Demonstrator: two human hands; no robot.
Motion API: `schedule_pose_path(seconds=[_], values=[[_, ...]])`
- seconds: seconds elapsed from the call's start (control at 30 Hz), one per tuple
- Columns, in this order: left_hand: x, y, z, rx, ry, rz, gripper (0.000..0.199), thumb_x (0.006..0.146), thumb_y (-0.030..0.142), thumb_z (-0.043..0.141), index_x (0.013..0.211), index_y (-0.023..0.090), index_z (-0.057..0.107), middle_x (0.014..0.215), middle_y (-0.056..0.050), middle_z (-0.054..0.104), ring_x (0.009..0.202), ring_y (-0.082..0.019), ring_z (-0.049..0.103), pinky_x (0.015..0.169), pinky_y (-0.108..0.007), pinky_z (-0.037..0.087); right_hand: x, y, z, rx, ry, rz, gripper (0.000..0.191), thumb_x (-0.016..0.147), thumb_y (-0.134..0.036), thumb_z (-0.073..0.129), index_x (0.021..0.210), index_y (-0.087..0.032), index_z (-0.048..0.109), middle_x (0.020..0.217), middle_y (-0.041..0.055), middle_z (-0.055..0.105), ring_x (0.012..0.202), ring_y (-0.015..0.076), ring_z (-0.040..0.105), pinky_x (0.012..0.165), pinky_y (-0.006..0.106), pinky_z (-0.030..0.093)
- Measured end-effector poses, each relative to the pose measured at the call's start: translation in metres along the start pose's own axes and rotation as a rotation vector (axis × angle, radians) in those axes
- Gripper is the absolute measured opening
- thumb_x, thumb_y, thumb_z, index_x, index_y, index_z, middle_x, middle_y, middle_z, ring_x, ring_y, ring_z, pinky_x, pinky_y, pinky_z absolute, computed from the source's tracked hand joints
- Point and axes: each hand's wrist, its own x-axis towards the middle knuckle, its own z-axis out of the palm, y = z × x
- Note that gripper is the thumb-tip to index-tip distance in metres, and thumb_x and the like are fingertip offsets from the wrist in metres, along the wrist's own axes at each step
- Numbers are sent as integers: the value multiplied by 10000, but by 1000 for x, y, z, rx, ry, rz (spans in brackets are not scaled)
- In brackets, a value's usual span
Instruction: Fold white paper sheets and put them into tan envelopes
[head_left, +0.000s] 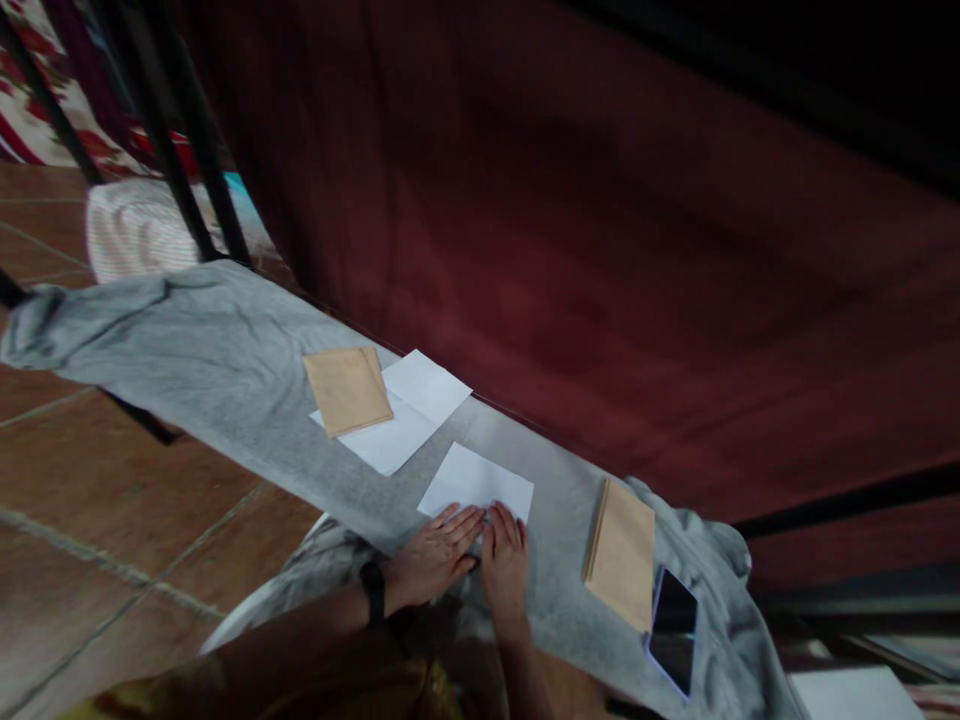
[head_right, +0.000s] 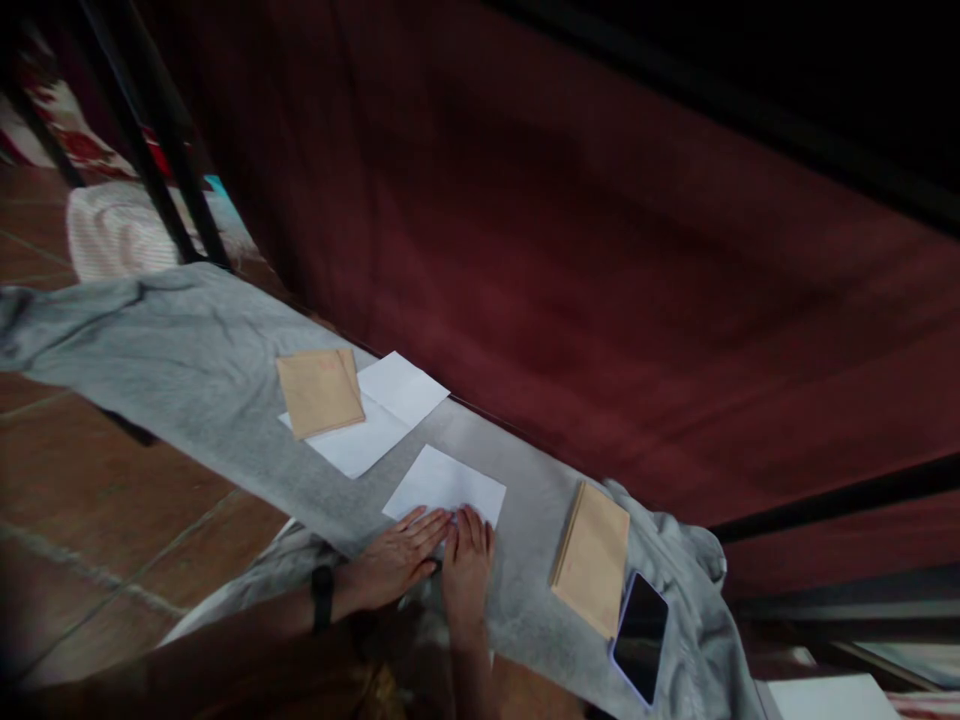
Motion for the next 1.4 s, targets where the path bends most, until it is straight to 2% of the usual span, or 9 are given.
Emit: schedule_pose_path(seconds=[0.1,0.23,0.47,0.6,0.8,0.97,1.07,1.17,1.4], values=[[-5,3,-2,-16,11,-22,573,989,373,501,1502,138,400,1478,-145,537,1410,-228,450,1223,-437,255,13,-9,2,-51,-115,-86,469,1010,-136,289,1375,-178,580,1461,121,558,1417,186,426,1196,480,250],[-10,2,-4,-37,15,-1,572,983,387,520,1497,158,413,1473,-131,546,1405,-231,459,1225,-441,252,39,-11,8,-87,-185,-19,496,1045,-214,232,1483,-165,460,1535,105,473,1440,163,389,1200,428,250],[-15,5,1,28,28,-42,528,1030,399,406,1507,172,411,1524,-118,490,1417,-228,446,1204,-428,286,63,4,17,-218,-193,35,511,1045,-252,266,1548,-201,343,1595,93,372,1465,199,341,1197,464,230],[3,0,9,99,60,-197,525,1030,373,360,1473,109,454,1514,-148,495,1413,-250,450,1174,-425,334,63,2,19,-278,-228,75,520,1048,-285,244,1560,-222,310,1629,83,296,1485,238,299,1199,523,190],[43,-29,20,153,57,-276,523,981,288,369,1473,146,474,1538,-115,474,1454,-239,386,1215,-462,249,65,0,21,-309,-296,128,517,1047,-287,233,1560,-255,298,1653,54,236,1505,249,253,1207,546,149],[55,-42,26,179,100,-279,528,974,282,391,1494,219,458,1552,-67,463,1471,-242,351,1226,-483,195,69,-1,25,-297,-276,203,513,1061,-321,186,1561,-266,284,1650,31,244,1508,235,249,1211,523,161],[53,-45,24,163,143,-293,487,1016,368,374,1482,266,475,1547,-35,473,1473,-228,345,1231,-468,191,69,-2,25,-284,-243,201,509,1059,-320,215,1554,-253,311,1641,41,266,1501,246,268,1215,521,157],[50,-46,21,156,160,-342,516,1018,465,386,1470,241,495,1554,-66,460,1478,-261,337,1226,-489,208,68,-3,24,-267,-206,189,507,1056,-316,240,1548,-235,333,1629,63,295,1489,250,294,1212,530,165],[50,-46,17,94,150,-355,567,1004,501,407,1478,200,483,1561,-113,441,1483,-313,322,1212,-537,228,59,1,25,-262,-103,188,507,1044,-314,291,1532,-212,386,1607,109,343,1472,284,325,1189,565,204]])
